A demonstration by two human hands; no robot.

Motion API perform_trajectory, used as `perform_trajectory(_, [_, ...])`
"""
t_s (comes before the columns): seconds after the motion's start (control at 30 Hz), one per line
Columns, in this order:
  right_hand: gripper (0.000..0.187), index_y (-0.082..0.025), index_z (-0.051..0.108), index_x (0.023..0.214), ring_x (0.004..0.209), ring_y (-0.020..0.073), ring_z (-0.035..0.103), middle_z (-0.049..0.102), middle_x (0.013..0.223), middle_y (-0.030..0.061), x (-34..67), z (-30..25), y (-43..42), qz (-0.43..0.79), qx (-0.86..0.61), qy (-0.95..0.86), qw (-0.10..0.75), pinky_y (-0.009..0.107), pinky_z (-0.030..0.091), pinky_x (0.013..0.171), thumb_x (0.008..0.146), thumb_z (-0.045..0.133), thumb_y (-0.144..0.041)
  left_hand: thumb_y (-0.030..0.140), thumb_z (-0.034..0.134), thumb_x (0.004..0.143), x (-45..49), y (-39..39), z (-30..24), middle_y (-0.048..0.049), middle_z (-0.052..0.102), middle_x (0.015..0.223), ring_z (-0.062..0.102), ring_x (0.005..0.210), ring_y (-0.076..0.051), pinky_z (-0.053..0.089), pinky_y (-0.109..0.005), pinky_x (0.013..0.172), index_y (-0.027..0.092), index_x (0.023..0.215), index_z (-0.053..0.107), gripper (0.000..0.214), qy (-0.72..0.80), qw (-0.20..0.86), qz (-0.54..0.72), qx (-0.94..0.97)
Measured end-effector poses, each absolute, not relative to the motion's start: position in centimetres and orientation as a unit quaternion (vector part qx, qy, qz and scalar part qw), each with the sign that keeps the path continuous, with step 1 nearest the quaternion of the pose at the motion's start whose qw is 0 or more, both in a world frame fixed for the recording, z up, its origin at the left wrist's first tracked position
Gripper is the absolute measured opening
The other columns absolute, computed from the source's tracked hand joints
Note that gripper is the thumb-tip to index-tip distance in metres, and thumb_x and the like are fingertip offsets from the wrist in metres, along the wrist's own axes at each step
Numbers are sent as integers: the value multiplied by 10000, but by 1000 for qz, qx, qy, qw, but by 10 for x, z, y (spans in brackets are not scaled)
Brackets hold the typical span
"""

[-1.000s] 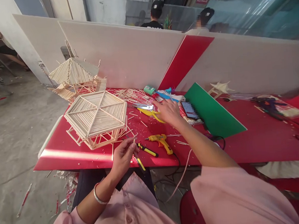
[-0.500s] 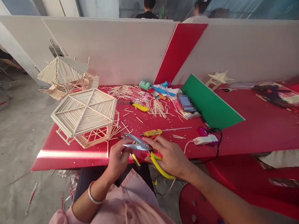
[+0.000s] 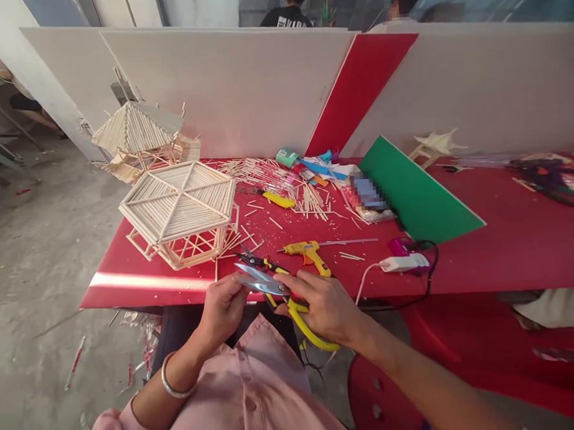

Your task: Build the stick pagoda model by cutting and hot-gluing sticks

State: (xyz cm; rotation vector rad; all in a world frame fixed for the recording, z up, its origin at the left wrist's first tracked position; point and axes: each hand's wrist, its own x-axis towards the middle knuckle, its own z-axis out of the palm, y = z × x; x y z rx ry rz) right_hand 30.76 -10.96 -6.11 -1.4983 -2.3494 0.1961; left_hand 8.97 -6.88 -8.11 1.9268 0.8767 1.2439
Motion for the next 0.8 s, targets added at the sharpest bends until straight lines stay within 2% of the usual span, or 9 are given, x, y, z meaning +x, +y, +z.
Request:
perform_trajectory(0.13, [514,-206,601,1273,739,192,658,695,895,80,296,-61,-109,102,-511,-832,190,292,466,631,900,535,-554,208,542,890,76,-75,-78,8,600,563,553,504,-105,436,-189,489,183,722,661,208,385,376,471,699])
perform_trajectory(0.3, [629,-212,585,1313,827,241,637,639,928,92,277,-48,-107,42,-519,-839,159,321,460,638,820,614,-600,127,534,790,57,-78,-79,-7,688,665,618,559,-120,498,-209,535,184,794,695,171,367,394,511,670])
perform_trajectory(0.5, [582,-218,580,1310,795,205,639,641,918,69,253,-42,-109,83,-519,-838,145,289,466,637,851,588,-575,80,519,754,41,-82,-80,-1,681,643,621,575,-119,489,-198,542,177,740,689,195,374,380,542,649])
perform_trajectory(0.57, [546,-206,601,1278,780,202,643,654,899,69,247,-46,-111,75,-515,-839,159,289,474,645,862,582,-559,90,528,781,37,-84,-81,3,671,619,613,557,-114,480,-192,529,174,719,682,186,370,388,545,645])
perform_trajectory(0.67, [458,-185,630,1224,658,172,627,654,750,38,244,-52,-116,71,-493,-846,191,270,467,593,896,563,-497,149,582,844,33,-87,-80,-1,684,620,627,550,-115,489,-192,536,174,766,697,141,369,413,537,636])
perform_trajectory(0.73, [424,-186,647,1192,567,152,593,635,655,15,249,-54,-114,63,-489,-838,235,261,457,560,903,554,-481,183,598,872,30,-88,-78,-16,708,672,651,590,-126,506,-204,566,180,817,706,121,370,417,534,636])
perform_trajectory(0.8, [438,-194,649,1193,543,154,584,647,648,21,263,-51,-102,36,-544,-784,296,268,466,568,912,514,-502,191,615,872,28,-89,-72,-44,724,787,670,692,-147,520,-228,624,189,838,713,104,362,381,547,651])
